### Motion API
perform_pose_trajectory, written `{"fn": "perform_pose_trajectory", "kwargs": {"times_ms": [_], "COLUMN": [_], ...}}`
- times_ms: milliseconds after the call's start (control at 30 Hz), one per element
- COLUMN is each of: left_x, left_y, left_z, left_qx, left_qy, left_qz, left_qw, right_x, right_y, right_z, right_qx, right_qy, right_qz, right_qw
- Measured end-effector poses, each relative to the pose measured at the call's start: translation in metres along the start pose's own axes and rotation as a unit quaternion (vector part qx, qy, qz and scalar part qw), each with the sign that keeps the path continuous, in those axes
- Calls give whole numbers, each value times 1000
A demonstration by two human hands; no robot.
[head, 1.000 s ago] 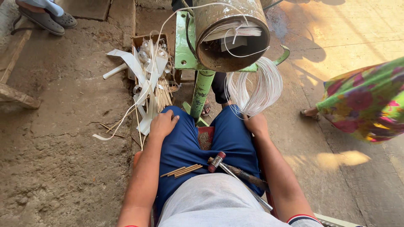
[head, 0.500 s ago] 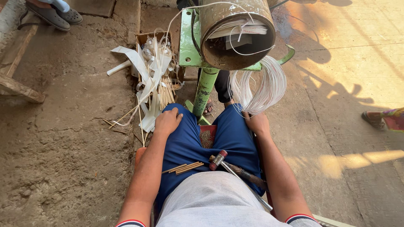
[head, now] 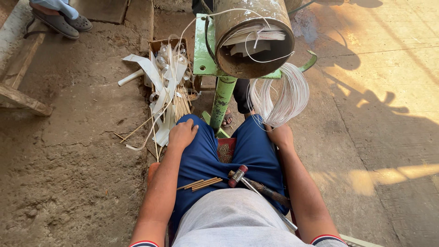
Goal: The person winds white wire onto a cylindrical metal drum using a hammer to secure the wire. They repeatedly feed the wire into the drum, tap it with a hammer, and adjust the coil with their hands.
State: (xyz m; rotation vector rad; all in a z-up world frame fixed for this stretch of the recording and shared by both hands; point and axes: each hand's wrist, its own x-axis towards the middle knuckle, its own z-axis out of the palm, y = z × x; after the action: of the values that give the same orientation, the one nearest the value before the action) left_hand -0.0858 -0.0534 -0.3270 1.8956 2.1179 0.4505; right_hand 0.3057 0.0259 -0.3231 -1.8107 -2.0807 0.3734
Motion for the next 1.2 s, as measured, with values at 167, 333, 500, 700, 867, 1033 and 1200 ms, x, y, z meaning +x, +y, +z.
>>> {"fn": "perform_pose_trajectory", "kwargs": {"times_ms": [167,333,500,700,867,1033,1200], "left_x": [-1,0,-7,-19,-30,-30,-21], "left_y": [0,3,17,70,115,143,144], "left_z": [2,0,-18,-80,-151,-187,-184], "left_qx": [-9,3,-21,-78,-110,-42,-35], "left_qy": [-1,-6,-18,161,378,422,347], "left_qz": [-1,-1,3,133,238,254,231], "left_qw": [1000,1000,1000,975,888,870,908], "right_x": [-4,-1,-4,-3,1,0,4], "right_y": [-3,-6,-5,0,2,4,5], "right_z": [-3,-8,-5,-2,1,2,4], "right_qx": [11,4,4,7,23,13,4], "right_qy": [3,-22,-34,-19,3,-12,-16], "right_qz": [22,52,50,33,12,36,23], "right_qw": [1000,998,998,999,1000,999,1000]}}
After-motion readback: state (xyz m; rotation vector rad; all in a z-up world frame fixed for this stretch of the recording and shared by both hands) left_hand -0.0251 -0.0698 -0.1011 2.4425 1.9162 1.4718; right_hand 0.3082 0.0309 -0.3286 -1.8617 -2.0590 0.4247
